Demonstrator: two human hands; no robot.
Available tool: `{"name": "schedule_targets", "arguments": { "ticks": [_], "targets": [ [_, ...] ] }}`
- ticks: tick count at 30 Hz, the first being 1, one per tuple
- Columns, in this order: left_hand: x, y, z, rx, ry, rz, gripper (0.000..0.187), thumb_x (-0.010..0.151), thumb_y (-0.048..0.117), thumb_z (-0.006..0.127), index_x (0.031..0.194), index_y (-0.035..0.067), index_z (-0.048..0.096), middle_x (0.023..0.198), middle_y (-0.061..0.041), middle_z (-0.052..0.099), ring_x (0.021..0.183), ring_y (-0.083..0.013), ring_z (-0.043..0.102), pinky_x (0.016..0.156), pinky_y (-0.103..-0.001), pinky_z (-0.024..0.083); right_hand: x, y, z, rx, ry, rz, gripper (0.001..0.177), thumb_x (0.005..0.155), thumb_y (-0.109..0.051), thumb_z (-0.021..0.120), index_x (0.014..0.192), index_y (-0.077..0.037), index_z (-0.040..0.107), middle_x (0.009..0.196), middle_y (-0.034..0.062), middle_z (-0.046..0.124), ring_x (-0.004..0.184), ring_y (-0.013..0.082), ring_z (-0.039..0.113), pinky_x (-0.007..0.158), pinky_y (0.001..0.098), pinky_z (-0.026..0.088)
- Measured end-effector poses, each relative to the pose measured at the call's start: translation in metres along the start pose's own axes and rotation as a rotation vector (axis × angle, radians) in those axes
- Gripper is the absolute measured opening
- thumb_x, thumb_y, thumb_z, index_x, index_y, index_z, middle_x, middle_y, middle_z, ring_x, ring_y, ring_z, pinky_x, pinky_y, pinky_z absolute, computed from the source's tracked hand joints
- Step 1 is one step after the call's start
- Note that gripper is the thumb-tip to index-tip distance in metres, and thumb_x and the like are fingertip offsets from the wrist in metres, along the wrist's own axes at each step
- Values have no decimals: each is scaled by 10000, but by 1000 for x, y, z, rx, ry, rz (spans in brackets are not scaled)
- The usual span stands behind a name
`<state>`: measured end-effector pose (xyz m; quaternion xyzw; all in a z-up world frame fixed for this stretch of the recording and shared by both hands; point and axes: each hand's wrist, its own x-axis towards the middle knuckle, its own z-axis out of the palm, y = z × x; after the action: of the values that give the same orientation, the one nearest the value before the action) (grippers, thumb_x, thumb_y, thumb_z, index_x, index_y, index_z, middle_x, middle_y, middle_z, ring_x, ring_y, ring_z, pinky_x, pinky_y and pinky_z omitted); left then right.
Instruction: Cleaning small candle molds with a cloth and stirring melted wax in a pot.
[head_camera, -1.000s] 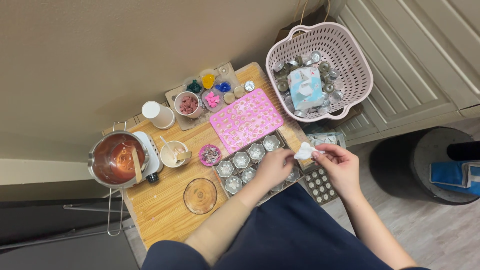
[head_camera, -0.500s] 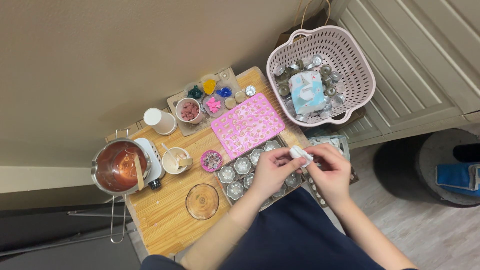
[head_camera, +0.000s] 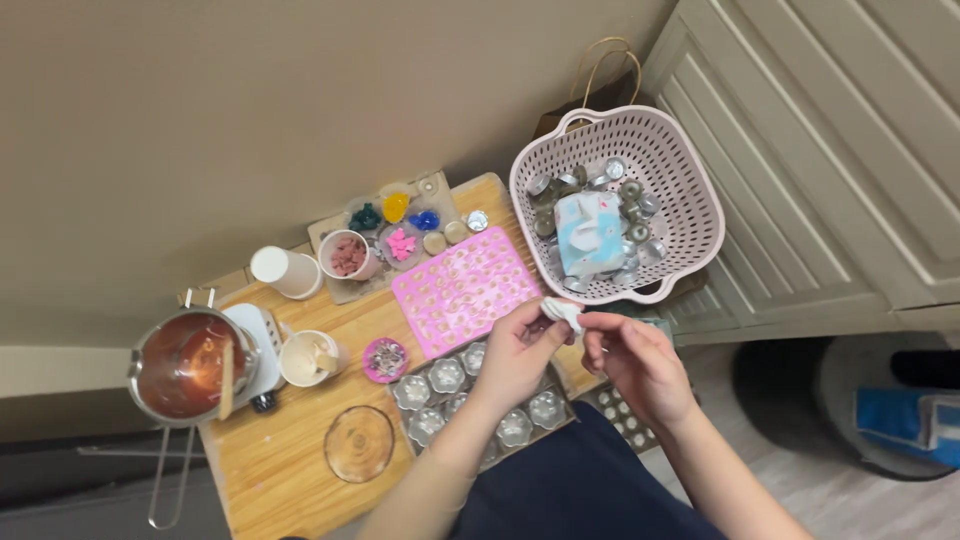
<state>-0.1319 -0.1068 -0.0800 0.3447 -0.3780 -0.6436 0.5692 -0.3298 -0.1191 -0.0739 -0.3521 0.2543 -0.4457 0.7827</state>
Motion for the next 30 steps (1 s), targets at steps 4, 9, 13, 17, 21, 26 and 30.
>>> {"name": "schedule_targets", "arguments": {
  "ticks": [4,9,13,17,21,26,30],
  "targets": [
    [12,-1,24,15,68,27,165,1027,121,639,1135,2,679,981,-1,699,897,-70,648,828,-245,536,10,-19,-22,-95,-8,26,477,1068,-282,524,1295,116,656,923,108,657,849,178,595,795,320,483],
    [20,19,47,608,252,173,113,932,91,750,939,-13,706,817,-74,684,745,-147,668,707,-268,537,16,-47,-36,-530,30,102,353,1002,-162,616,1296,9,712,855,84,699,797,150,618,767,326,535],
    [25,30,57,741,300,298,150,880,95,751,982,-3,699,887,-88,711,772,-182,718,706,-265,551,25,-82,-4,-1059,-172,-227,346,957,-162,646,1238,35,697,1017,66,736,914,138,672,810,295,524],
    [32,30,67,931,226,424,169,855,96,779,1005,57,711,943,-75,705,873,-229,707,785,-342,540,18,-47,-63,-1046,-64,-42,246,1000,-183,634,1045,25,758,841,54,725,769,117,616,705,283,511],
    [32,32,79,1208,202,390,304,757,38,762,1043,142,778,935,-74,664,881,-258,658,815,-407,510,22,-54,-74,-380,148,179,328,1010,-231,559,1087,12,765,812,73,750,703,111,646,656,262,524],
    [36,-7,84,1108,112,347,341,813,68,748,1148,131,743,982,-60,680,975,-263,677,855,-397,530,14,-39,-109,-508,196,178,223,911,-110,723,1075,38,747,817,85,742,672,108,636,601,263,510],
    [37,-12,85,908,87,151,572,796,120,768,1351,88,635,1031,-81,684,976,-253,664,882,-366,538,10,-26,-155,-520,368,245,219,924,-150,727,1050,27,753,820,65,735,664,94,639,581,254,497]
  ]
}}
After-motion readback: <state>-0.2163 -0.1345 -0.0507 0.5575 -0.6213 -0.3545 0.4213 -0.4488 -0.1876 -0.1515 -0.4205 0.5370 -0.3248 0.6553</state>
